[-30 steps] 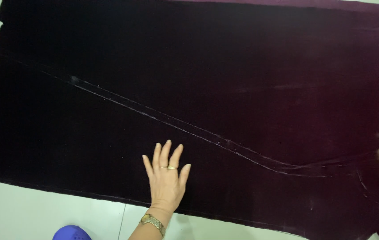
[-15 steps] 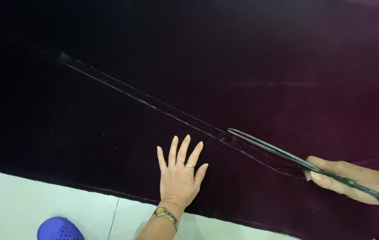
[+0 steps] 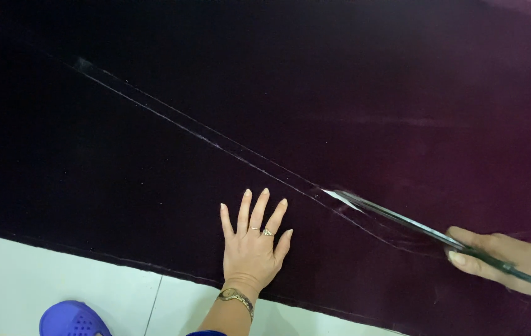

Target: Marking a pattern on velvet fabric with chalk and a ruler, then cutting it out with tailoring scissors.

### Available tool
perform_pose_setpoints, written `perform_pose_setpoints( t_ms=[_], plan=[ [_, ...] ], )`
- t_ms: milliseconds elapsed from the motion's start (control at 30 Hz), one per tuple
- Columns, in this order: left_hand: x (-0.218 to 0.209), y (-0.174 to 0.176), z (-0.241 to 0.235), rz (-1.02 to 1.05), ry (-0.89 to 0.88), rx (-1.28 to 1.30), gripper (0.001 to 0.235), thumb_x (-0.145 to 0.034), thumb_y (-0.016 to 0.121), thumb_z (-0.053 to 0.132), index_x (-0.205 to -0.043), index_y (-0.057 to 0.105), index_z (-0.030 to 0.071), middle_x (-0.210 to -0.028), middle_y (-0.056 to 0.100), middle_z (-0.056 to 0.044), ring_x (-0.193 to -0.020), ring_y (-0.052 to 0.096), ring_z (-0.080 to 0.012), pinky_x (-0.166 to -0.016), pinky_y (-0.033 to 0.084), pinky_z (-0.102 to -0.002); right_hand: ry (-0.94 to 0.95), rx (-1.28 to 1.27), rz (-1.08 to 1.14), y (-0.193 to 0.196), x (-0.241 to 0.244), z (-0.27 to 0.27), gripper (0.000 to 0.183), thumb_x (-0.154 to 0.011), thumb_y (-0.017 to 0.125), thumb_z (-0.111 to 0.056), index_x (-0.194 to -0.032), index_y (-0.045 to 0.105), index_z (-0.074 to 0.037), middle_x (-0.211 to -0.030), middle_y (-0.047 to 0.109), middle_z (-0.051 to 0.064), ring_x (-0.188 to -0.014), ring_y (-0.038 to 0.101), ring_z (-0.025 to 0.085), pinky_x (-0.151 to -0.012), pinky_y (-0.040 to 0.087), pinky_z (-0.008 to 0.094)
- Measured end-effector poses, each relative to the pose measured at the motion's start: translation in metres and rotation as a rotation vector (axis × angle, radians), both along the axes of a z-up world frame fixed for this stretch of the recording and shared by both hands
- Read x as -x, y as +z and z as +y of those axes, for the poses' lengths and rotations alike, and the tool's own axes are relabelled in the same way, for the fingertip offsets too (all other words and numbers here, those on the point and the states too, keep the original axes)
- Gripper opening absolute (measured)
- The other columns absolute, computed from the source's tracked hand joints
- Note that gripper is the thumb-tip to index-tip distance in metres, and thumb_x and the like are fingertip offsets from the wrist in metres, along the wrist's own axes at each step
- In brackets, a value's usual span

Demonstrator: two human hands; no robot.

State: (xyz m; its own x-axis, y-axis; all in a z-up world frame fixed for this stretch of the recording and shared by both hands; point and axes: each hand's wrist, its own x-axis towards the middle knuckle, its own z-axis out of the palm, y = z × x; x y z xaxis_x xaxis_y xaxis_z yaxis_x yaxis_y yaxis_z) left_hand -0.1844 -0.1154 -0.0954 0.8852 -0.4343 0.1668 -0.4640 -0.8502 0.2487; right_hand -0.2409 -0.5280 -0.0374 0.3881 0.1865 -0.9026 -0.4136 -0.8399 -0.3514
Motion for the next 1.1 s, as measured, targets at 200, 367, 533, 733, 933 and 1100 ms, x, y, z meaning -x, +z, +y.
perform_pose_setpoints(
  t_ms=[200, 367, 533, 733, 933, 1100],
  plan=[
    [-0.001, -0.002, 0.0, 0.002, 0.0, -0.01, 0.05, -0.092, 0.049, 0.048, -0.138, 0.049, 0.029, -0.149, 0.038, -0.004, -0.141, 0.028, -0.0328, -0.109, 0.019, -0.067, 0.033, -0.035, -0.052, 0.003, -0.006, 0.031, 0.03, -0.093, 0.053, -0.047, -0.08, 0.061, -0.021, -0.061, 0.048, -0.008, -0.051, 0.043, 0.004, -0.047, 0.049, 0.015],
    [0.0, -0.004, 0.001, -0.013, 0.007, -0.006, 0.051, -0.092, 0.048, 0.049, -0.139, 0.047, 0.03, -0.151, 0.036, -0.004, -0.141, 0.028, -0.0332, -0.11, 0.019, -0.066, -0.003, -0.094, -0.146, 0.002, -0.018, 0.061, 0.029, -0.097, 0.051, -0.04, -0.078, 0.058, -0.019, -0.061, 0.047, -0.008, -0.052, 0.042, 0.005, -0.048, 0.05, 0.018],
    [0.0, -0.001, 0.002, -0.024, 0.004, 0.005, 0.049, -0.092, 0.05, 0.047, -0.137, 0.05, 0.028, -0.149, 0.037, -0.006, -0.139, 0.031, -0.034, -0.108, 0.022, -0.067, -0.027, -0.012, -0.144, -0.006, -0.028, 0.081, 0.034, -0.095, 0.047, -0.046, -0.08, 0.056, -0.017, -0.063, 0.044, -0.006, -0.055, 0.041, 0.006, -0.053, 0.05, 0.019],
    [0.0, -0.004, 0.002, -0.016, 0.0, -0.021, 0.051, -0.091, 0.049, 0.049, -0.139, 0.047, 0.029, -0.15, 0.036, -0.005, -0.14, 0.029, -0.0339, -0.108, 0.021, -0.067, -0.021, -0.02, -0.17, -0.007, -0.035, 0.096, 0.036, -0.093, 0.044, -0.049, -0.082, 0.057, -0.017, -0.062, 0.047, -0.006, -0.054, 0.042, 0.006, -0.053, 0.049, 0.021],
    [0.001, -0.005, 0.002, 0.0, -0.003, -0.041, 0.053, -0.093, 0.045, 0.05, -0.142, 0.044, 0.03, -0.153, 0.031, -0.005, -0.142, 0.024, -0.0329, -0.11, 0.018, -0.066, -0.044, 0.024, -0.152, -0.005, -0.038, 0.101, 0.037, -0.093, 0.045, -0.049, -0.082, 0.058, -0.017, -0.06, 0.045, -0.005, -0.054, 0.042, 0.007, -0.054, 0.05, 0.02],
    [0.0, -0.005, 0.002, 0.0, -0.002, 0.003, 0.052, -0.091, 0.048, 0.048, -0.139, 0.048, 0.029, -0.151, 0.034, -0.006, -0.141, 0.027, -0.0342, -0.108, 0.019, -0.068, -0.059, 0.062, -0.144, 0.005, -0.044, 0.111, 0.037, -0.093, 0.046, -0.048, -0.082, 0.062, -0.017, -0.061, 0.049, -0.005, -0.055, 0.046, 0.007, -0.058, 0.054, 0.02]
  ],
)
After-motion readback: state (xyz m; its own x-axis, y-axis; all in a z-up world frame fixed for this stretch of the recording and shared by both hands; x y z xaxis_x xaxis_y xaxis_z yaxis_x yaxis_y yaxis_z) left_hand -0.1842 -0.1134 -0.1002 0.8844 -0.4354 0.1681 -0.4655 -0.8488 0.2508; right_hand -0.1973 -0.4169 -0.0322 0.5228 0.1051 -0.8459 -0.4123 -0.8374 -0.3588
